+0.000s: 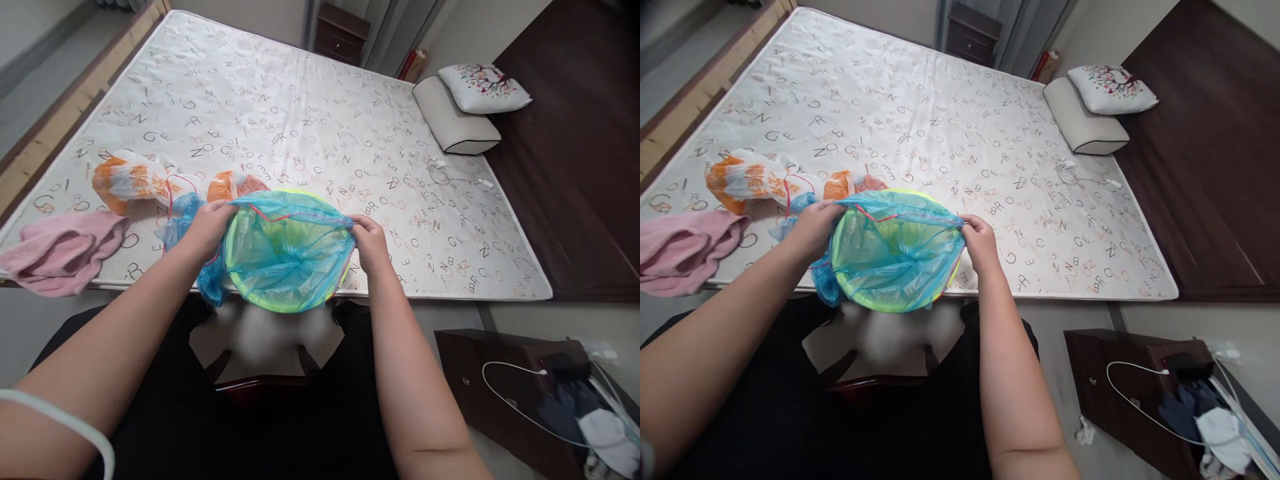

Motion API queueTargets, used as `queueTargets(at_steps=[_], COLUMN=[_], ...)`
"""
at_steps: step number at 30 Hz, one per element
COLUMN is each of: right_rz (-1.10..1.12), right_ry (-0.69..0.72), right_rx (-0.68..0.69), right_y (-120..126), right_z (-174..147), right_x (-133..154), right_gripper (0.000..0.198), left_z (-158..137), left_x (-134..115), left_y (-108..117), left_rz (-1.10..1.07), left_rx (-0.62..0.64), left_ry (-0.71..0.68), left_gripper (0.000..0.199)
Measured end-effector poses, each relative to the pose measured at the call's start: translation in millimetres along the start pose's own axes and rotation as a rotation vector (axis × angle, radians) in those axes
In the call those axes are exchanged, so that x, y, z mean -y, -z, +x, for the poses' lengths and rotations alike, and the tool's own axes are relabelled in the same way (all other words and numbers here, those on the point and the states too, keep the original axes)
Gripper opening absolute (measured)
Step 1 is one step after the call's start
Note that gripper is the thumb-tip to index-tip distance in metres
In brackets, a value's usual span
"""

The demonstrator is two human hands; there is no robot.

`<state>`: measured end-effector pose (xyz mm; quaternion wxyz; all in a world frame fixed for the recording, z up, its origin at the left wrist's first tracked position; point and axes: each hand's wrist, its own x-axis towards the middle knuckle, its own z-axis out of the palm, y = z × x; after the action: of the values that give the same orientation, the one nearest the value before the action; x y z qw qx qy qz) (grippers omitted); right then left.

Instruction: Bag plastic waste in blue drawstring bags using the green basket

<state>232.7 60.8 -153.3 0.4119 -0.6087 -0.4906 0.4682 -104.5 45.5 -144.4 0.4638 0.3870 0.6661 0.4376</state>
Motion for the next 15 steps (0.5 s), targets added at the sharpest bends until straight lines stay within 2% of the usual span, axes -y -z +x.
queueTargets(at_steps=[5,8,11,15], right_rz=[0.003,0.004,-0.010,0.020], right_ry=[-0.038,-0.042,-0.045,0.005], right_rx=[0.063,0.084,0.062,0.054], right_y=[-1.0,-1.5,-1.6,-2.0], right_z=[-2.4,-2.8,-2.5,-3.0], right_x=[0.0,-1.3,-2.8,-2.4], right_gripper=[0.023,0.024,0.027,0.035], left_z=[-4.6,-6.5,-6.2,-5.6], left_x=[2.3,2.2,0.0,-5.2], left_y=[-6.8,-7.2,-6.5,-9.2], left_rz=[-0.012,0.057,0.019,-0.090], left_rx=[0.140,0.090,0.043,0.113], left_ry=[0.028,-0.031,-0.038,0.000], left_gripper=[0.033,0.037,0.031,0.023])
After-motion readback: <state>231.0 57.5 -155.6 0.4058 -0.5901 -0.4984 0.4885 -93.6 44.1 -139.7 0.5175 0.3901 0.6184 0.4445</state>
